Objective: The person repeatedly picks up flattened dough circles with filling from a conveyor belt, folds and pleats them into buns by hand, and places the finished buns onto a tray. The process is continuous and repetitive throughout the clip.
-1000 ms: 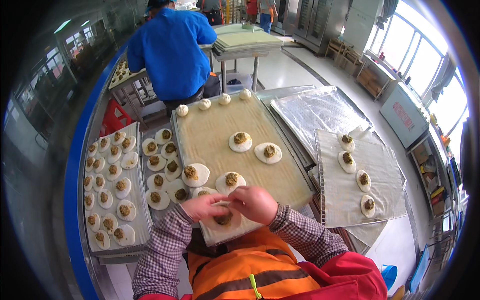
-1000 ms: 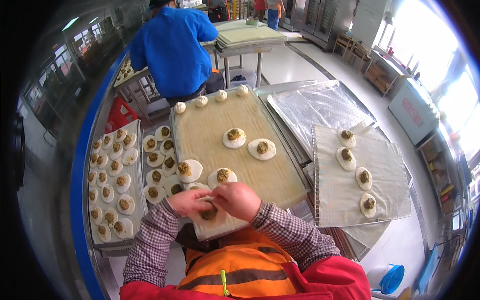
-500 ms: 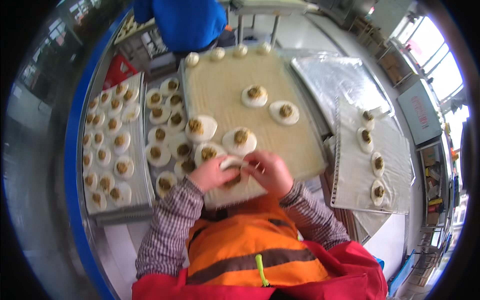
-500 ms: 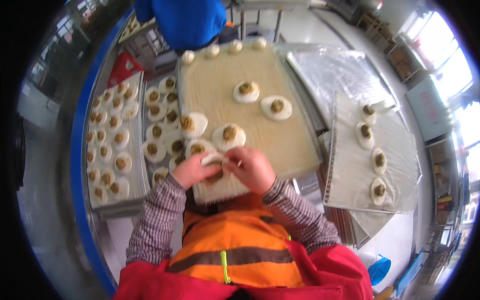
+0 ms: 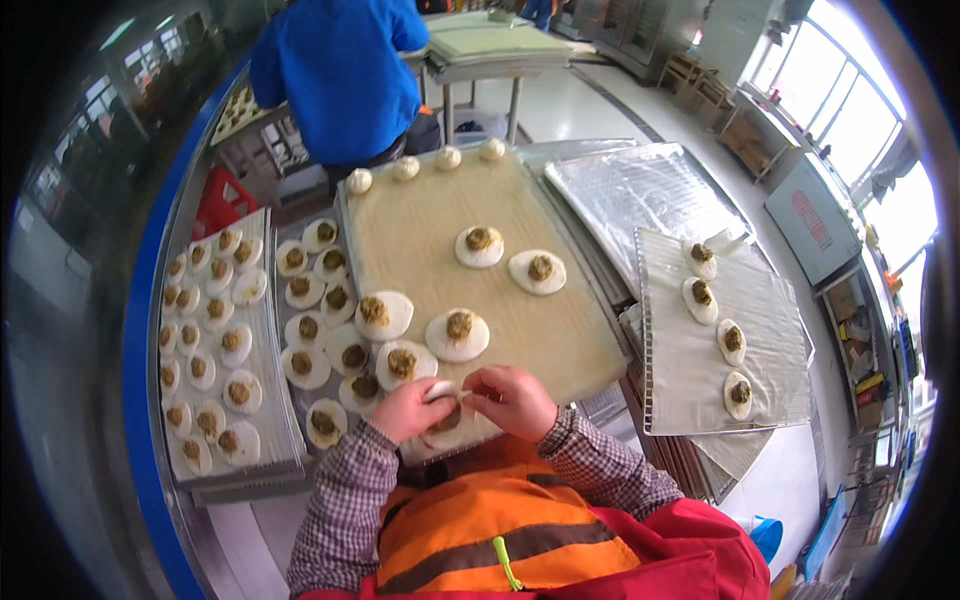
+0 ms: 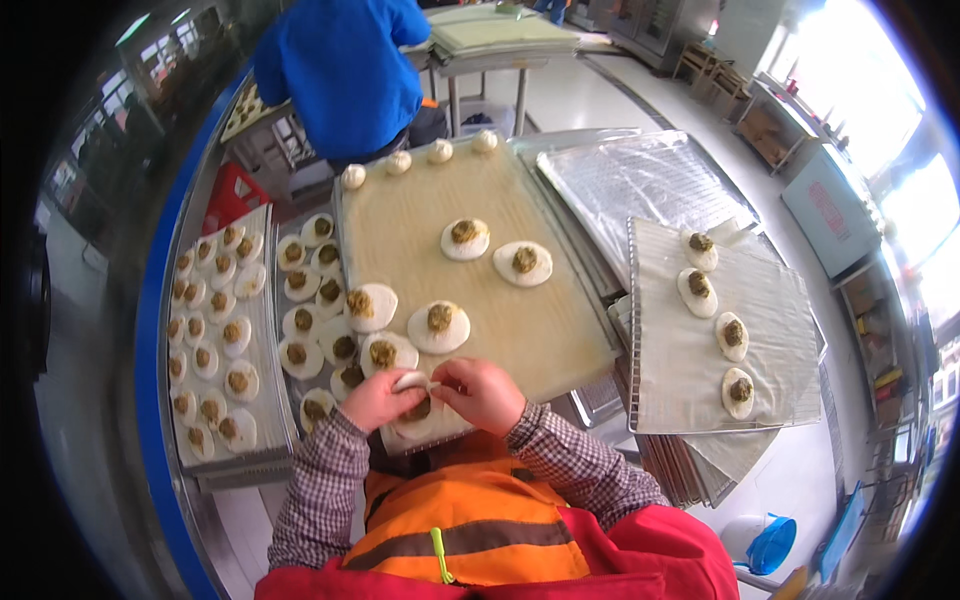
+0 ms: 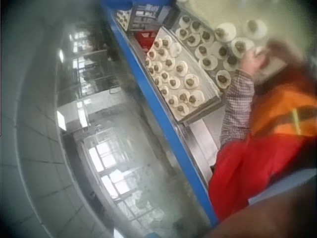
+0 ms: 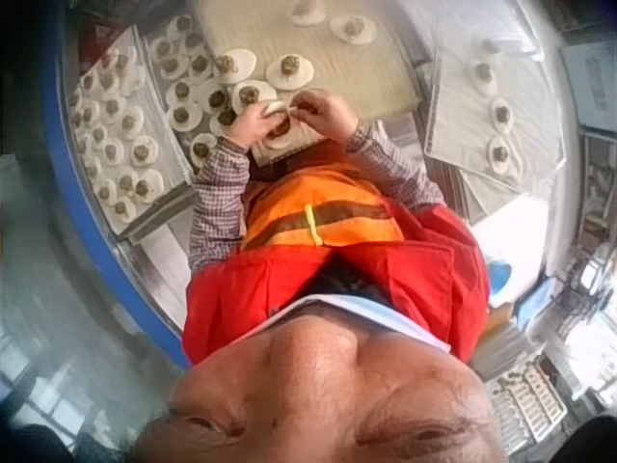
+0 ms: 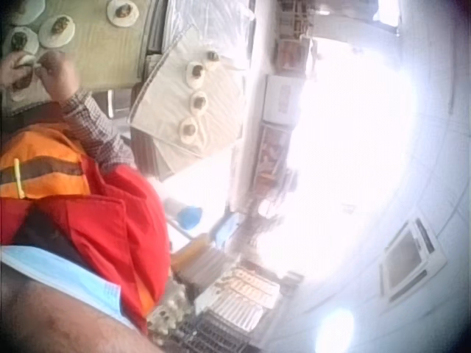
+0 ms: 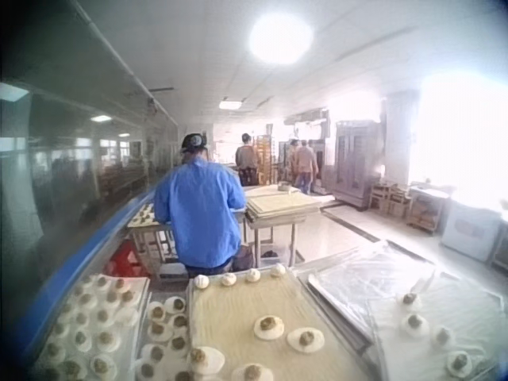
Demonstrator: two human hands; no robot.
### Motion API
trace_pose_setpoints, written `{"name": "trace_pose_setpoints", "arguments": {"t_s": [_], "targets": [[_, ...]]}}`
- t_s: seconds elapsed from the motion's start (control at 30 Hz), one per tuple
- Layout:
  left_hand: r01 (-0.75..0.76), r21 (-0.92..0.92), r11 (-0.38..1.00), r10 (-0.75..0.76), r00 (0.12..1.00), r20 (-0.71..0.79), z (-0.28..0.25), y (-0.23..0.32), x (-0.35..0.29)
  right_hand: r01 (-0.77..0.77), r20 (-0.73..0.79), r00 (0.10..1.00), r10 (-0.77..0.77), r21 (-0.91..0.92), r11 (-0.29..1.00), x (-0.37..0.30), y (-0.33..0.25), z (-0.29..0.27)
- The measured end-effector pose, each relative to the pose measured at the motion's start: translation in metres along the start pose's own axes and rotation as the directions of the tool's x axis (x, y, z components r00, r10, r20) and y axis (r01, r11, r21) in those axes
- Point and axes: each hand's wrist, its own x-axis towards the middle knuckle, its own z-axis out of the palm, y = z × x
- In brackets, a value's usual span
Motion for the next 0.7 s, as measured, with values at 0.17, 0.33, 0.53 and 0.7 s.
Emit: {"name": "trace_pose_setpoints", "arguments": {"t_s": [0.17,0.33,0.53,0.7], "targets": [[0.045,-0.025,0.999,-0.041,0.987,0.157,-0.006,-0.01,0.003,-0.207,0.026,0.978,0.208,0.281,0.937,-0.01,0.006,0.011],[-0.058,-0.258,0.964,0.066,0.998,0.022,0.002,-0.017,-0.002,-0.048,0.051,0.998,0.048,-0.012,0.999,-0.013,0.003,0.011],[0.042,-0.118,0.992,-0.051,0.996,-0.076,0.013,-0.002,-0.014,-0.165,-0.017,0.985,0.173,0.21,0.964,-0.008,-0.005,0.016],[0.029,0.171,0.985,-0.036,0.999,0.034,0.004,-0.002,-0.01,0.022,0.024,0.999,-0.021,-0.038,0.999,-0.011,-0.003,0.016]]}}
